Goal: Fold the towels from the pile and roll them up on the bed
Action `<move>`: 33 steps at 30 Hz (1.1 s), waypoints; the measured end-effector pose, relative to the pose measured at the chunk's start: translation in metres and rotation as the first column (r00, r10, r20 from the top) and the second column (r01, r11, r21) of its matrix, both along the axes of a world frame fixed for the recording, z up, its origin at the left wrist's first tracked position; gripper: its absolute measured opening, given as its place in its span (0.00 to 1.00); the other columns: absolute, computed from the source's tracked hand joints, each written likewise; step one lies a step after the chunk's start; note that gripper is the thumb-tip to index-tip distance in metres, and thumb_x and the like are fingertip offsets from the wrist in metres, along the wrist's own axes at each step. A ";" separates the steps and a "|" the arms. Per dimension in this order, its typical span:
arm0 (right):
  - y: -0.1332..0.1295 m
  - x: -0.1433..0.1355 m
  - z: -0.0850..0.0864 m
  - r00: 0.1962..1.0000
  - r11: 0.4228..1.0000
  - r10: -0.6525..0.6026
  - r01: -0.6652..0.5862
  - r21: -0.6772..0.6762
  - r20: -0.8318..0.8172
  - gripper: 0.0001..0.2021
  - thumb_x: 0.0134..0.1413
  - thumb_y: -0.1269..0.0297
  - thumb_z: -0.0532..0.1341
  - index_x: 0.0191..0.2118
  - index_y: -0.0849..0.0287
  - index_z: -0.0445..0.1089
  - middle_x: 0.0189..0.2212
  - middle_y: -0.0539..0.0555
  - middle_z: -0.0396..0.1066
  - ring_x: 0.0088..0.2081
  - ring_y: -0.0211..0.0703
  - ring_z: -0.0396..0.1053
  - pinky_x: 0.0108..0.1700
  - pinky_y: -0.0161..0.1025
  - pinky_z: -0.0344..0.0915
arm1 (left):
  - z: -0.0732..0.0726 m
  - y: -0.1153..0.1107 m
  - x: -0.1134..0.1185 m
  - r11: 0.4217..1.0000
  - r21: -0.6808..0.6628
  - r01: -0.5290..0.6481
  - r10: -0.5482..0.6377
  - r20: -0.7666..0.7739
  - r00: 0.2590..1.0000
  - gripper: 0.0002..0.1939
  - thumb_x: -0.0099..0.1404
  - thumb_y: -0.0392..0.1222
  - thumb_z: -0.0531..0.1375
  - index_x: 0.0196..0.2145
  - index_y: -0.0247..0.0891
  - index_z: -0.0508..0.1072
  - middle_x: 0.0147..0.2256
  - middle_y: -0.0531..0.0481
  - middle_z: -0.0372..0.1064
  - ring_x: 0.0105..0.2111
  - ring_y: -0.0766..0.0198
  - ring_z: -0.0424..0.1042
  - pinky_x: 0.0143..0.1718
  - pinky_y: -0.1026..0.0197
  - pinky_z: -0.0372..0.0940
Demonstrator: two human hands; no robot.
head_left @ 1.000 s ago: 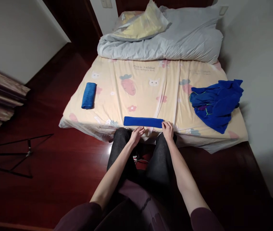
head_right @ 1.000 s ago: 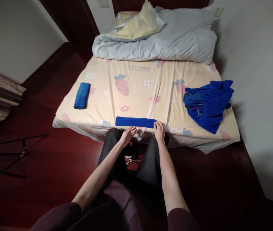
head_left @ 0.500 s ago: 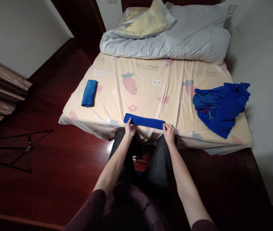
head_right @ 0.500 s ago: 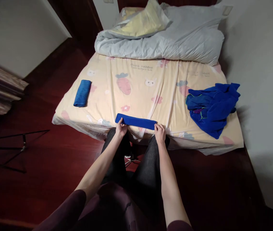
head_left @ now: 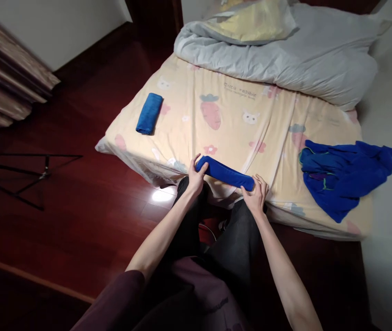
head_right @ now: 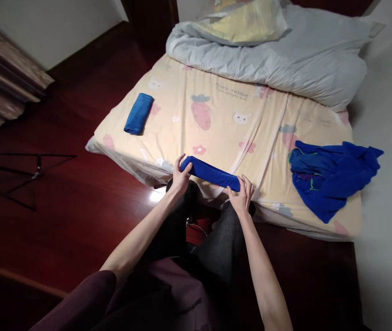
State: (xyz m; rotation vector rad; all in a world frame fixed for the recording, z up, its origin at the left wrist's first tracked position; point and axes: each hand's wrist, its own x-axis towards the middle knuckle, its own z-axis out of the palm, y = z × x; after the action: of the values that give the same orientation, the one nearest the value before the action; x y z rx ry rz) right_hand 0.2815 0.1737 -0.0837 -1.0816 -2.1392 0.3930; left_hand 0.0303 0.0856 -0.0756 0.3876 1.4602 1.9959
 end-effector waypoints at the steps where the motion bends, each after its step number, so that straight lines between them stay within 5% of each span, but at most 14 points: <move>1: -0.003 -0.012 0.014 0.998 0.998 0.065 -0.065 0.004 -0.002 0.33 0.59 0.54 0.68 0.68 0.57 0.64 0.66 0.68 0.64 0.66 0.65 0.62 0.68 0.65 0.59 | 0.008 -0.002 0.001 0.999 0.026 0.033 -0.031 -0.064 0.997 0.33 0.63 0.53 0.72 0.62 0.47 0.70 0.51 0.46 0.76 0.52 0.57 0.77 0.54 0.56 0.72; 5: -0.006 -0.078 0.070 0.950 0.948 0.313 -0.312 -0.056 0.014 0.49 0.49 0.53 0.74 0.73 0.53 0.52 0.70 0.65 0.59 0.70 0.65 0.58 0.70 0.64 0.59 | 0.042 -0.005 0.007 0.970 0.128 0.206 -0.167 -0.267 0.949 0.31 0.64 0.54 0.71 0.61 0.45 0.71 0.53 0.43 0.76 0.56 0.52 0.76 0.62 0.49 0.68; 11: 0.001 -0.144 0.110 0.923 0.888 0.382 -0.379 -0.260 -0.041 0.20 0.55 0.63 0.68 0.54 0.53 0.72 0.46 0.56 0.79 0.48 0.56 0.78 0.54 0.52 0.74 | 0.070 -0.005 -0.005 0.937 0.209 0.279 -0.163 -0.447 0.880 0.27 0.66 0.54 0.69 0.59 0.46 0.72 0.59 0.42 0.73 0.62 0.50 0.71 0.68 0.46 0.63; 15: -0.004 -0.169 0.126 0.930 0.889 0.317 -0.360 -0.282 -0.188 0.20 0.52 0.55 0.73 0.48 0.56 0.74 0.40 0.55 0.80 0.41 0.51 0.78 0.48 0.47 0.77 | 0.060 -0.009 -0.030 0.922 0.258 0.288 -0.162 -0.419 0.894 0.44 0.59 0.60 0.73 0.67 0.48 0.63 0.66 0.39 0.65 0.67 0.47 0.64 0.69 0.43 0.59; 18: -0.009 -0.198 0.140 0.892 0.884 0.282 -0.384 -0.265 -0.354 0.24 0.48 0.48 0.76 0.44 0.59 0.75 0.38 0.57 0.80 0.41 0.52 0.79 0.48 0.48 0.79 | 0.043 -0.017 -0.046 0.926 0.167 0.338 -0.244 -0.417 0.875 0.50 0.52 0.62 0.76 0.67 0.45 0.64 0.65 0.36 0.65 0.66 0.44 0.66 0.68 0.42 0.61; 21: -0.014 -0.240 0.148 0.831 0.852 0.299 -0.454 -0.261 -0.468 0.24 0.48 0.44 0.76 0.40 0.58 0.75 0.36 0.56 0.79 0.42 0.53 0.79 0.48 0.49 0.80 | 0.029 -0.029 -0.060 0.951 0.000 0.309 -0.278 -0.440 0.854 0.45 0.52 0.55 0.77 0.63 0.40 0.68 0.58 0.37 0.72 0.58 0.44 0.73 0.62 0.43 0.67; 26: -0.030 -0.324 0.154 0.723 0.807 0.309 -0.543 -0.231 -0.617 0.26 0.54 0.41 0.72 0.44 0.61 0.74 0.39 0.55 0.78 0.50 0.57 0.79 0.53 0.52 0.80 | 0.017 -0.043 -0.110 0.988 -0.148 0.051 -0.116 -0.473 0.874 0.30 0.55 0.43 0.74 0.54 0.39 0.72 0.45 0.46 0.78 0.45 0.51 0.78 0.51 0.51 0.73; 33: -0.046 -0.429 0.159 0.776 0.787 0.381 -0.558 -0.264 -0.504 0.30 0.60 0.34 0.64 0.48 0.60 0.70 0.47 0.58 0.76 0.53 0.51 0.75 0.60 0.54 0.75 | 0.006 -0.041 -0.219 0.967 -0.214 -0.140 0.016 -0.495 0.869 0.29 0.50 0.40 0.74 0.49 0.36 0.74 0.39 0.48 0.79 0.41 0.53 0.78 0.48 0.53 0.72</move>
State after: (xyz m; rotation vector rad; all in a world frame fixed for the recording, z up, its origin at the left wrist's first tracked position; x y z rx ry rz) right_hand -0.1476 0.1281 0.0757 -0.5411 -1.9414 1.2466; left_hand -0.1891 0.0442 -0.0697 0.7812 2.0398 1.8226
